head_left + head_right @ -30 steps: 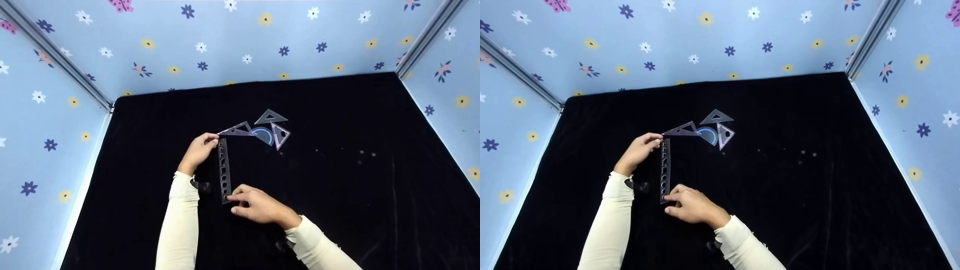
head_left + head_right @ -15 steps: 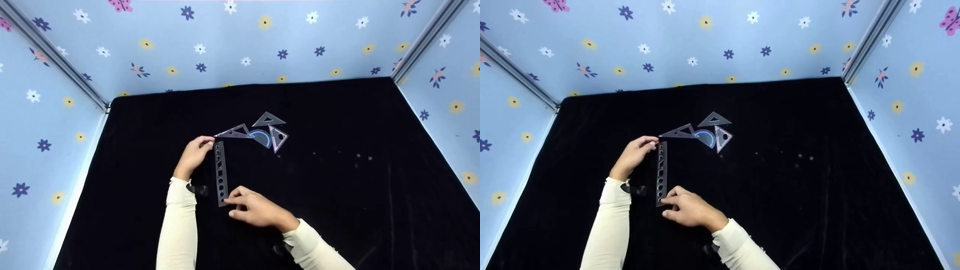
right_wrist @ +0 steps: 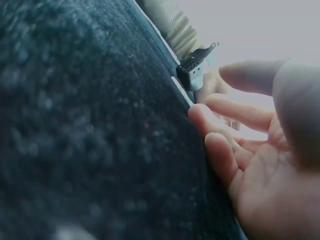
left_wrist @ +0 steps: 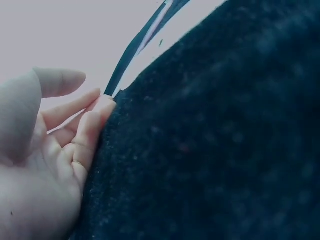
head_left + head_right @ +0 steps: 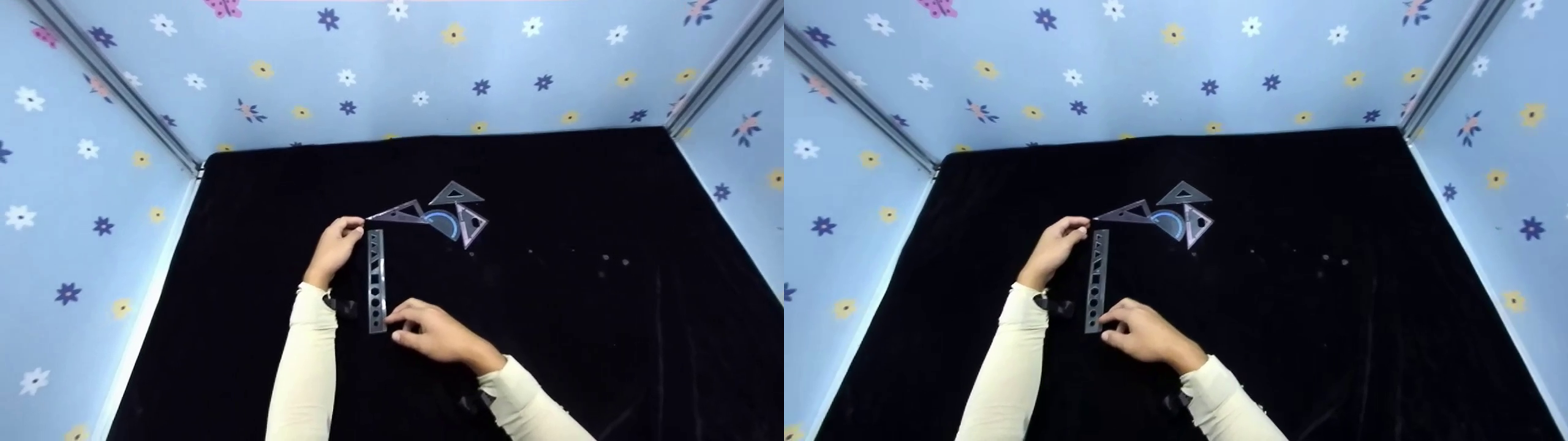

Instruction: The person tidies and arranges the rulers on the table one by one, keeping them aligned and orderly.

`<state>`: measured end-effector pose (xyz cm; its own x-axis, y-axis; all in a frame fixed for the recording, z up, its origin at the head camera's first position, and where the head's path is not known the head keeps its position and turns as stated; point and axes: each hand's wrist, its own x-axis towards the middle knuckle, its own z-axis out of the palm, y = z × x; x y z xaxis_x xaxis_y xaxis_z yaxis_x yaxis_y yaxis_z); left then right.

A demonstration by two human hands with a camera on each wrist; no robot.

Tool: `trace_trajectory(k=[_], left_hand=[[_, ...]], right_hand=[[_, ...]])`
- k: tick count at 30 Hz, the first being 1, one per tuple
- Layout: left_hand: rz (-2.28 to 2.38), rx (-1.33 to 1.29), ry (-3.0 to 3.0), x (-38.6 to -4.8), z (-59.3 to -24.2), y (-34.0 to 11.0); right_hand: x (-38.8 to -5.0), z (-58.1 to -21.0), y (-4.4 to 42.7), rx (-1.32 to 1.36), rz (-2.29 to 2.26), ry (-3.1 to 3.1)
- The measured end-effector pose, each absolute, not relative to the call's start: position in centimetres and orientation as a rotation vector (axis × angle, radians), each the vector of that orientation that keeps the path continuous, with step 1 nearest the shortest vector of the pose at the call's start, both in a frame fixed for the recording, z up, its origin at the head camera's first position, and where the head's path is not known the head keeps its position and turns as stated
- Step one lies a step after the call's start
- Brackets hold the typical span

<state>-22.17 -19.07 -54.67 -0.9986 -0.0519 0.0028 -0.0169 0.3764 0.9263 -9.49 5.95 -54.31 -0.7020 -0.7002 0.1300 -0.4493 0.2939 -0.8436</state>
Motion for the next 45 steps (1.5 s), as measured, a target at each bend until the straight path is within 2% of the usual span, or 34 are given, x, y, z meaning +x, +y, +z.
trace_trajectory(k=[15,25,31,45], left_hand=[[-1.849,0.296,-2.390,-23.2,-55.2,-18.7],[-1.817,0.377,-2.329,-23.5,-55.6,-18.7],[-1.723,0.330,-2.409,-23.4,-55.4,-18.6],[-1.626,0.288,-2.457,-23.2,-55.4,-18.6]], right_hand=[[-10.2,-53.5,6.5,-0.843,-1.487,2.209],[-13.7,-52.0,8.2,-0.626,-1.496,2.405],[-16.0,-52.0,8.2,-0.470,-1.538,2.567],[-19.7,-52.6,7.5,-0.517,-1.355,2.756]])
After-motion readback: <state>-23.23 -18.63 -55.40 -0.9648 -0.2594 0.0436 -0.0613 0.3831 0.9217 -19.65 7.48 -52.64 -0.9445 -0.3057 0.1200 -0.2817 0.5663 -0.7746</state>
